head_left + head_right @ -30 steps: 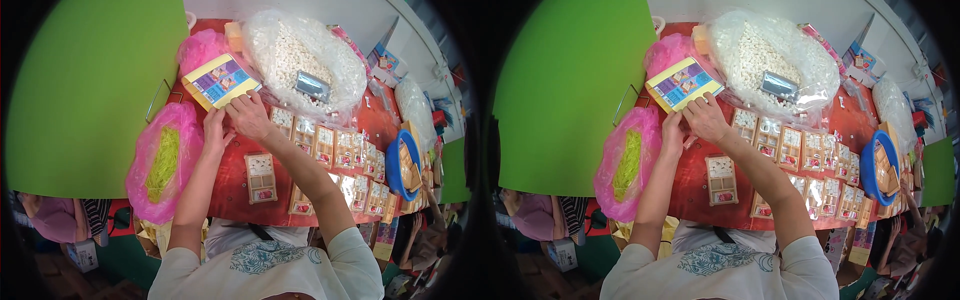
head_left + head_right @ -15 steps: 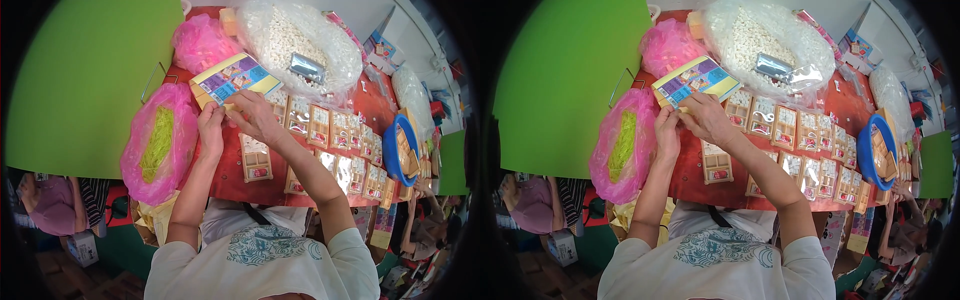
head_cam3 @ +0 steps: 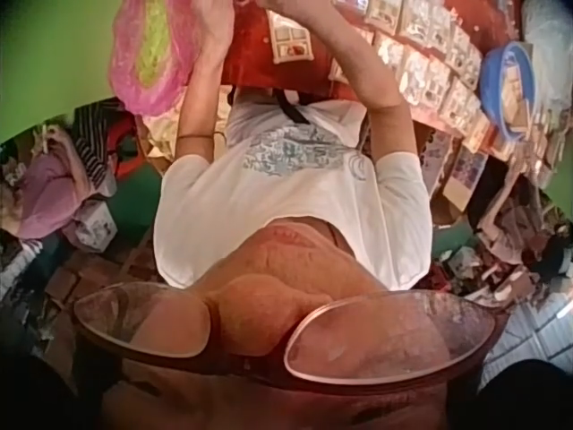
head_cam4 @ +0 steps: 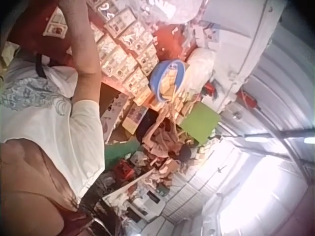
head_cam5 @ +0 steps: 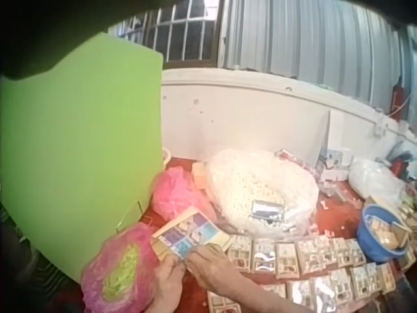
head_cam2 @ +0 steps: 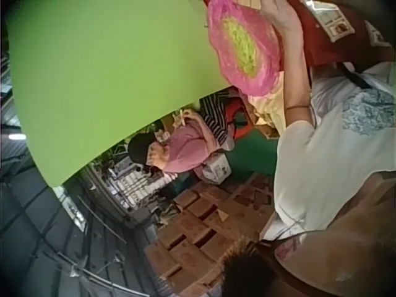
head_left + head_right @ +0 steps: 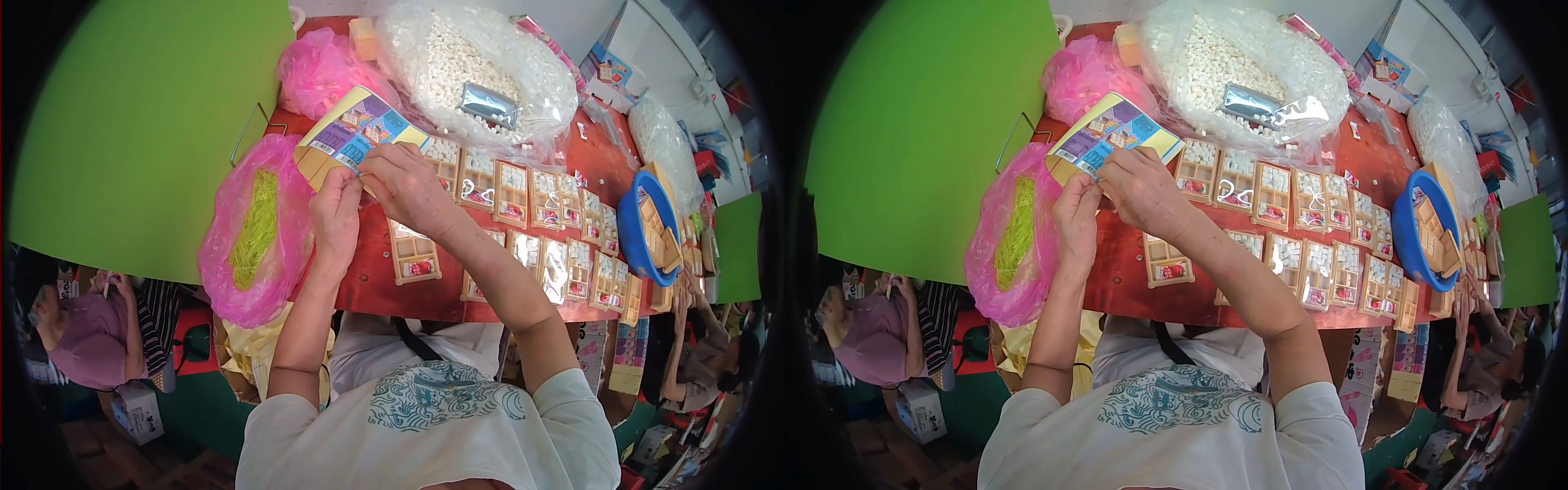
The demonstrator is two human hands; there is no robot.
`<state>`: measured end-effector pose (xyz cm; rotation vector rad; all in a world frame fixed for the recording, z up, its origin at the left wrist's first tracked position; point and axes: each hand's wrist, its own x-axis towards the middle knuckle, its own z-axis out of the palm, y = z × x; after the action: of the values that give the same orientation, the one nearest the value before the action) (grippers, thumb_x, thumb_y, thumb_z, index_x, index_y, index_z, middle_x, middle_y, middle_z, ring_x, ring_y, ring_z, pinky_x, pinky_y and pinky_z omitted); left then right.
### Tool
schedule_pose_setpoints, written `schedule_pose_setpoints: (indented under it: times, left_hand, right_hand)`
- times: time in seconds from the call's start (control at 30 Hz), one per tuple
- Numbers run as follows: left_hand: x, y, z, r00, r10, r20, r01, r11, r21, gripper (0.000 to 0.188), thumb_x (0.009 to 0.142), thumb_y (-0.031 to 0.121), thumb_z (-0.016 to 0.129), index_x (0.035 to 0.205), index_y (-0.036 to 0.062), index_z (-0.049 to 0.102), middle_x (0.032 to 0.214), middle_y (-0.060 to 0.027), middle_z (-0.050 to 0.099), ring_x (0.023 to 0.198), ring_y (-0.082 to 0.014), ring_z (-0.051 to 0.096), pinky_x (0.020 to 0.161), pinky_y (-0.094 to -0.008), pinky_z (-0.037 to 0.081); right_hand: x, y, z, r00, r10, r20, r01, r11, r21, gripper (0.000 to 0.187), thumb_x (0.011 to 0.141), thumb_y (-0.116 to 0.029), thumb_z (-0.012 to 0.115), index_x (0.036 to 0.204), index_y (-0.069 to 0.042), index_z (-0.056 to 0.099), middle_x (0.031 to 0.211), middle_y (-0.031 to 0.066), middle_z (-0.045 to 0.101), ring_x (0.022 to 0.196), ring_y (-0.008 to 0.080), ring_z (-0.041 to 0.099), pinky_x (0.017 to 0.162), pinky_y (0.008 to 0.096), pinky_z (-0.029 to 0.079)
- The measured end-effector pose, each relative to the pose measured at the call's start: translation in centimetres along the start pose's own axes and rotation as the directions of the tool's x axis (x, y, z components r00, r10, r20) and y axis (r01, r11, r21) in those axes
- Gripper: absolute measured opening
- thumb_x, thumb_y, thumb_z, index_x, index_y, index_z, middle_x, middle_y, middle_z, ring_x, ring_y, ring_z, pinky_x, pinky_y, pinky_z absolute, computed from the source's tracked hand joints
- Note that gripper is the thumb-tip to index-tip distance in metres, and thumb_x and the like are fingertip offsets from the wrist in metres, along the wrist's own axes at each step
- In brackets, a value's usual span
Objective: Packaging small white items into plastic containers and applying labels.
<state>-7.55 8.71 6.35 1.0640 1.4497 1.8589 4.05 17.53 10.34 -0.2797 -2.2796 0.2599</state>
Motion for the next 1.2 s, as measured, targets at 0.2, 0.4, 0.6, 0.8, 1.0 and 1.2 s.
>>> schedule_pose_setpoints:
  times: [0.2, 0.4, 0.6, 0.8, 1.0, 1.2]
  left_hand:
    - [-0.5, 2.1, -0.2, 0.997, 0.053, 0.056, -0.056, 0.997, 0.055, 0.011, 0.096, 0.003, 0.05, 0.098, -0.0022, 0.059, 0.078, -0.0027, 0.06, 0.071, -0.0066, 0.053, 0.064, -0.0234, 0.044]
    - [-0.1, 3.6, -0.7, 0.989, 0.057, 0.137, -0.068, 0.995, 0.074, 0.014, 0.095, 0.003, 0.049, 0.098, -0.0026, 0.061, 0.079, -0.005, 0.062, 0.069, -0.011, 0.059, 0.064, -0.0263, 0.047]
    - [0.3, 3.0, -0.8, 0.984, 0.06, 0.17, -0.069, 0.996, 0.053, 0.014, 0.094, 0.003, 0.049, 0.097, -0.0034, 0.061, 0.075, -0.0061, 0.063, 0.067, -0.0117, 0.06, 0.063, -0.0271, 0.049]
    - [0.3, 3.6, -0.7, 0.983, 0.008, 0.181, -0.02, 0.998, 0.064, 0.014, 0.094, 0.003, 0.048, 0.095, -0.0037, 0.061, 0.078, -0.0069, 0.064, 0.066, -0.0126, 0.061, 0.063, -0.027, 0.049]
    - [0.7, 3.6, -0.6, 0.98, 0.014, 0.199, -0.028, 0.997, 0.066, 0.015, 0.094, 0.005, 0.049, 0.094, -0.0036, 0.06, 0.077, -0.0068, 0.065, 0.067, -0.0127, 0.062, 0.063, -0.0265, 0.049]
    - [0.8, 2.6, -0.8, 0.975, -0.069, 0.211, 0.061, 0.997, 0.046, 0.016, 0.093, 0.007, 0.048, 0.092, -0.003, 0.061, 0.078, -0.0067, 0.064, 0.069, -0.0122, 0.061, 0.064, -0.027, 0.049]
  right_hand:
    - [0.2, -0.7, -0.5, 1.0, -0.011, -0.013, 0.011, 0.999, 0.033, 0.011, 0.08, -0.001, 0.067, 0.089, -0.001, 0.061, 0.092, 0.0089, 0.061, 0.087, 0.0267, 0.062, 0.077, 0.037, 0.05]
    - [0.6, -1.2, -1.1, 1.0, 0.004, -0.021, -0.003, 0.997, 0.078, 0.01, 0.082, 0.0, 0.064, 0.091, -0.001, 0.06, 0.092, 0.012, 0.06, 0.084, 0.0311, 0.063, 0.073, 0.0384, 0.052]
    - [0.5, -0.6, -1.0, 0.996, 0.088, 0.007, -0.088, 0.98, 0.176, 0.012, 0.082, 0.0, 0.064, 0.092, 0.0, 0.058, 0.093, 0.0125, 0.059, 0.083, 0.0319, 0.063, 0.07, 0.0382, 0.052]
    - [0.6, -1.0, -1.3, 0.999, 0.002, 0.04, -0.005, 0.997, 0.073, 0.009, 0.083, -0.001, 0.062, 0.09, 0.001, 0.057, 0.094, 0.0123, 0.058, 0.081, 0.0312, 0.062, 0.07, 0.0383, 0.052]
    - [0.5, -0.7, -1.4, 0.996, 0.053, 0.072, -0.063, 0.988, 0.138, 0.008, 0.086, -0.001, 0.058, 0.094, 0.0, 0.056, 0.094, 0.0145, 0.057, 0.082, 0.0347, 0.061, 0.07, 0.0406, 0.051]
    - [0.0, 0.1, -1.2, 0.994, 0.073, 0.076, -0.087, 0.975, 0.206, 0.009, 0.089, -0.001, 0.055, 0.098, 0.001, 0.056, 0.096, 0.0162, 0.058, 0.084, 0.0374, 0.061, 0.071, 0.0426, 0.051]
